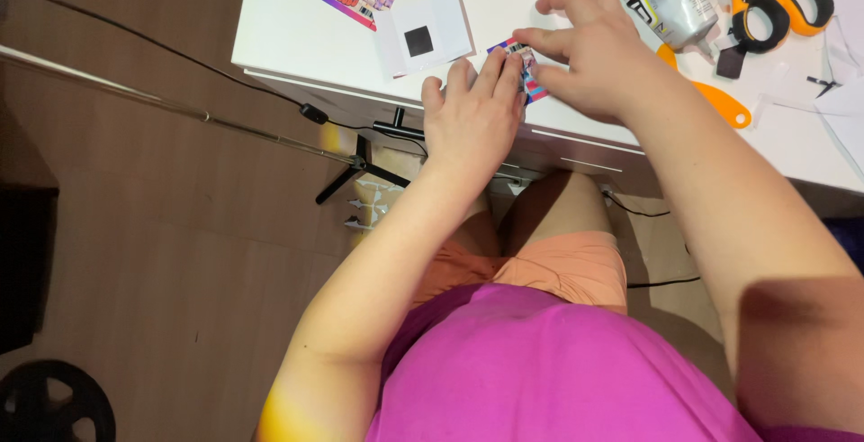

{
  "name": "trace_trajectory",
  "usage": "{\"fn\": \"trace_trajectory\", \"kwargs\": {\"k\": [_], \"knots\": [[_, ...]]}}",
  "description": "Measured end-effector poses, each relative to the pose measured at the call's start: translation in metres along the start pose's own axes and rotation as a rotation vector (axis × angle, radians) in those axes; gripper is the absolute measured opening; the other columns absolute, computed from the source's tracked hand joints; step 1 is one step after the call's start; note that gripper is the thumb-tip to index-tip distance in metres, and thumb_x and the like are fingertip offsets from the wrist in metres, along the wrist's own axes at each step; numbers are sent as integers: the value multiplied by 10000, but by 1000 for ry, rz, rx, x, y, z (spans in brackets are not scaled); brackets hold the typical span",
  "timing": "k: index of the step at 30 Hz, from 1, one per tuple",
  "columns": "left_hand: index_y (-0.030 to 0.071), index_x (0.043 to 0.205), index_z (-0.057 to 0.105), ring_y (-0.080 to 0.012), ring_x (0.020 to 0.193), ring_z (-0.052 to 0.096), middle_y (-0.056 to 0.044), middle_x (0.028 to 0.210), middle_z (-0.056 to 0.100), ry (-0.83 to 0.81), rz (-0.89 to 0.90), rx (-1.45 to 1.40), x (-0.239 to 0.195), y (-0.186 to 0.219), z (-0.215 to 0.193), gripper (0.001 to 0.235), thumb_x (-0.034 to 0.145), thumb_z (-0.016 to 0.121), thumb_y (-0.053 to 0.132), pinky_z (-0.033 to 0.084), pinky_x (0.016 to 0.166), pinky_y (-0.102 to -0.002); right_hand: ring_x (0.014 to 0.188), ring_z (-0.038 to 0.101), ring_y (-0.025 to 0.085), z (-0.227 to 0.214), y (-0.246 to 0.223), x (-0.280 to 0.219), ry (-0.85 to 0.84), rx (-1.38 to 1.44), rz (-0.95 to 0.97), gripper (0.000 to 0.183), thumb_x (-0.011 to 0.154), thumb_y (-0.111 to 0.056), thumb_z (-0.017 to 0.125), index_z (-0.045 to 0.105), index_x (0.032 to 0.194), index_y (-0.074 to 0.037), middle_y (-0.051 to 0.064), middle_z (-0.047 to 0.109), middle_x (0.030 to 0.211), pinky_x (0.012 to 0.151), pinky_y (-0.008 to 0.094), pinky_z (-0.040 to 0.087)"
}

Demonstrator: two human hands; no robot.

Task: The person assembles a miniature item by folding paper pieces and applying adhesive from a tube to bond them together.

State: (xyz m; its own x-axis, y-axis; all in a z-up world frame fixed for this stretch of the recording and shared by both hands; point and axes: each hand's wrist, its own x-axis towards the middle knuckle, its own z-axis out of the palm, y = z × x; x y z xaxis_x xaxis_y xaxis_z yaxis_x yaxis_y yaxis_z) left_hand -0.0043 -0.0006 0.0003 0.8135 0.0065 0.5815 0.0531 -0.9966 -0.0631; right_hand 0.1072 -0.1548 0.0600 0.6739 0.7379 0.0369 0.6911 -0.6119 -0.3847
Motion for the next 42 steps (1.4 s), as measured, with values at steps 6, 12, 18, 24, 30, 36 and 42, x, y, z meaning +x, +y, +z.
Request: {"fn": "trace_trajectory", "kwargs": {"k": [6,12,18,24,30,36,42], "knots": [[332,1292,657,-230,1101,592,165,1283,624,-49,-3,5,5,-5,-5,424,910,716,505,448,870,-483,1332,286,282,-24,-15,-1,-223,201,211,446,956,-301,644,659,1393,-212,29,395,1563,1152,425,326],[280,1289,671,-288,1280,530,95,1404,579,-67,50,-37,7,-10,-3,487,872,781,505,455,927,-514,1197,380,341,0,2,2,-32,160,117,356,975,-357,698,739,1304,-226,54,489,1430,1092,461,324],[183,1224,682,-331,1363,486,35,1373,656,-21,169,-94,11,-13,4,385,914,688,410,377,1057,-566,1166,388,349,5,13,0,25,121,7,383,944,-303,756,731,1321,-237,59,496,1428,1081,469,334],[194,1275,667,-308,1293,564,33,1413,631,-38,165,-3,10,-12,-4,412,950,646,446,419,1027,-534,1206,325,369,-7,13,4,-168,115,63,601,832,-376,792,651,1408,-281,50,379,1560,1109,466,309],[229,1290,641,-304,1297,531,84,1432,607,-105,147,-79,13,-15,-6,452,902,674,460,400,1003,-554,1323,307,373,-16,7,3,-237,130,115,668,801,-408,788,616,1435,-290,45,333,1601,1185,478,246],[233,1312,628,-333,1392,443,97,1489,559,-224,142,-164,17,-18,3,422,949,630,450,352,1047,-632,1181,441,309,6,4,1,42,185,199,342,932,-423,681,754,1241,-296,-35,558,1441,1081,421,331],[218,1274,657,-325,1298,526,104,1415,616,-138,219,-147,26,-24,-4,425,912,690,438,388,994,-587,1126,469,349,12,11,1,98,115,157,379,873,-404,732,739,1246,-336,-37,558,1443,1065,502,329]]}}
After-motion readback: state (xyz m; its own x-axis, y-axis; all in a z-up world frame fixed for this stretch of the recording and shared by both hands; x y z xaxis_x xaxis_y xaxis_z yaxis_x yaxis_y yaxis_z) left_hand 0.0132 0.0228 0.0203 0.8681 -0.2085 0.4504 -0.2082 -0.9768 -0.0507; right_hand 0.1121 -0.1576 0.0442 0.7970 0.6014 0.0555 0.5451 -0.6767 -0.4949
